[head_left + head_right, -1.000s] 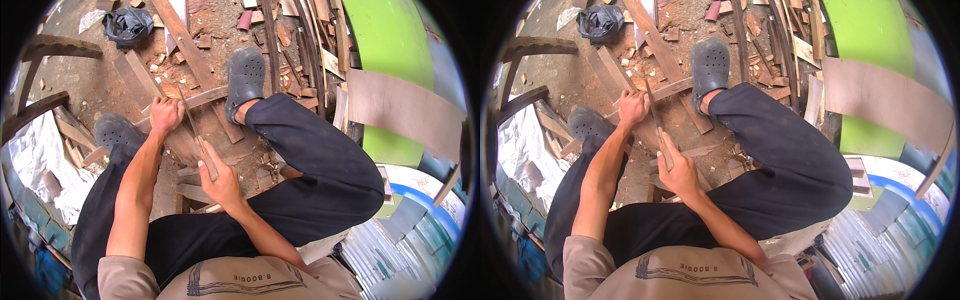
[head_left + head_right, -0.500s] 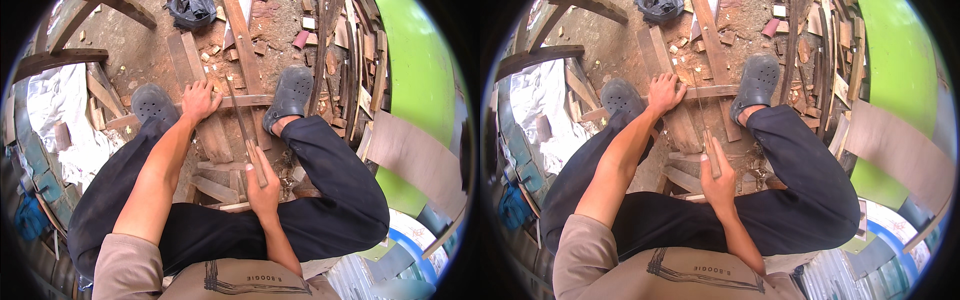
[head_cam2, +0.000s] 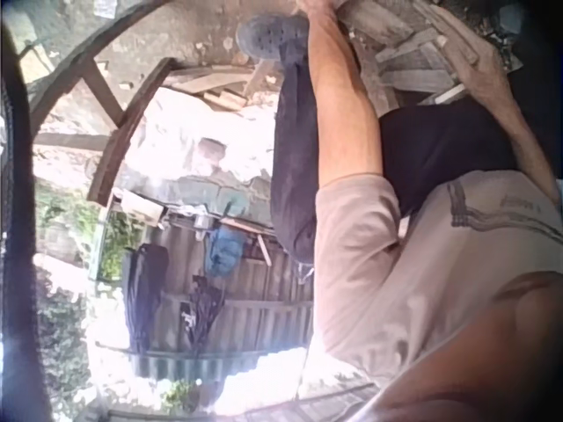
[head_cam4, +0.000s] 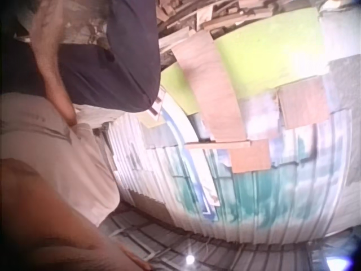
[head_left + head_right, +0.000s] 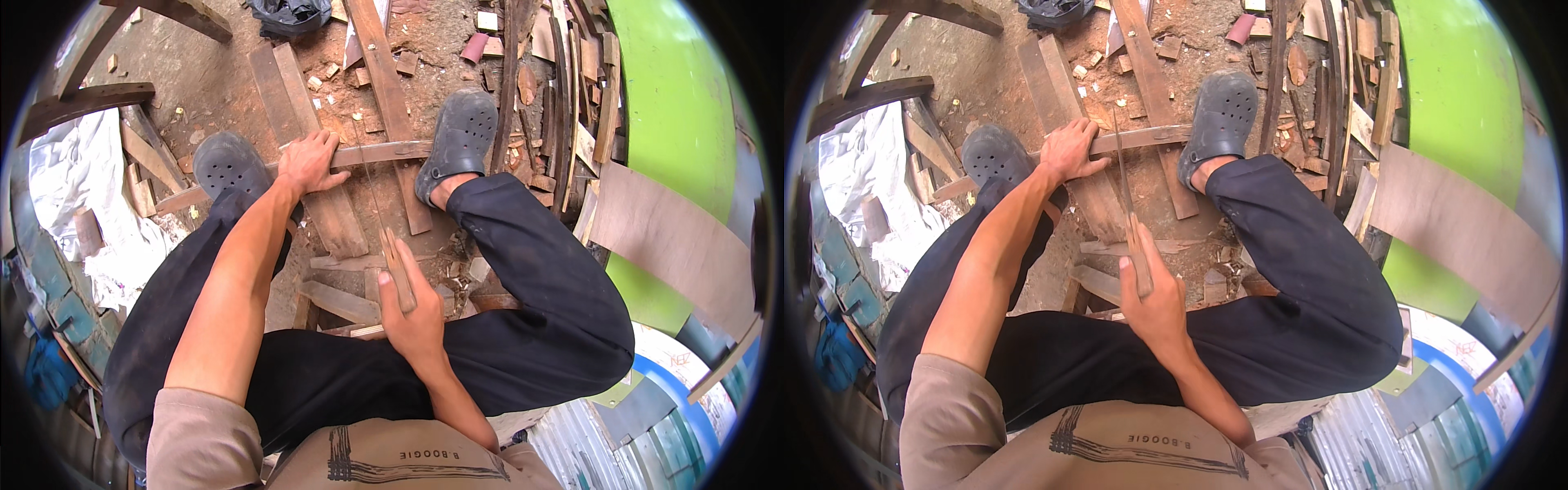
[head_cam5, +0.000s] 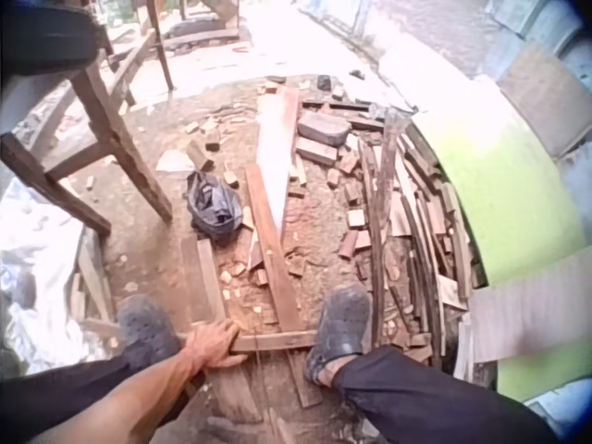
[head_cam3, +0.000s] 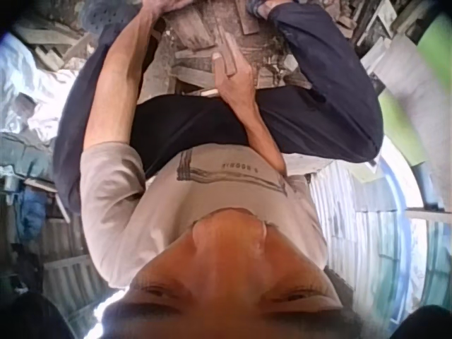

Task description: The person sits cross-legged on the ground and uses a hand saw to cut a long metal bar resting on a wooden support. The person holds the bar with the left hand and saws with the right hand, repeatedly adjusting the bar's position during the process.

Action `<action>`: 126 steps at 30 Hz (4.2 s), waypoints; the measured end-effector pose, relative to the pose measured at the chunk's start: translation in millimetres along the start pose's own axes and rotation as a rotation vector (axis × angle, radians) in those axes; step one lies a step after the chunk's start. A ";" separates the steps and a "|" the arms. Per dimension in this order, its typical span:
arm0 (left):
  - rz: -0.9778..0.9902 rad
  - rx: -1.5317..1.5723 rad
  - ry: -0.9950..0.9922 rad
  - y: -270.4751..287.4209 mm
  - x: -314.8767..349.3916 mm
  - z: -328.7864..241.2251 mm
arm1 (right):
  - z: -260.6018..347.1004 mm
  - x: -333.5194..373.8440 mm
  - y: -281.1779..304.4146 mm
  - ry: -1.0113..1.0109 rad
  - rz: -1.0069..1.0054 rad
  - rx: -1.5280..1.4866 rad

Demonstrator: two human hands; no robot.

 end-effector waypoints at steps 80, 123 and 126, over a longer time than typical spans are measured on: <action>-0.018 -0.053 -0.182 -11.7 -9.1 -2.8 | 3.4 42.9 17.5 0.072 -0.111 -0.057; -0.006 -0.020 -0.186 -20.8 -10.1 -1.5 | -46.3 -36.4 -29.6 0.168 -0.136 0.040; -0.032 -0.024 -0.194 -18.9 -5.9 1.5 | -28.9 -21.7 -20.9 0.122 -0.095 0.004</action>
Point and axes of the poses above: each hand's wrist, its own x-axis away from the middle knuckle, its own y-axis out of the back of the hand, z = x × y, the point moved 10 cm from there along -x, towards the middle knuckle, and after that the axes turned 14 degrees about y, right-handed, at the moved point
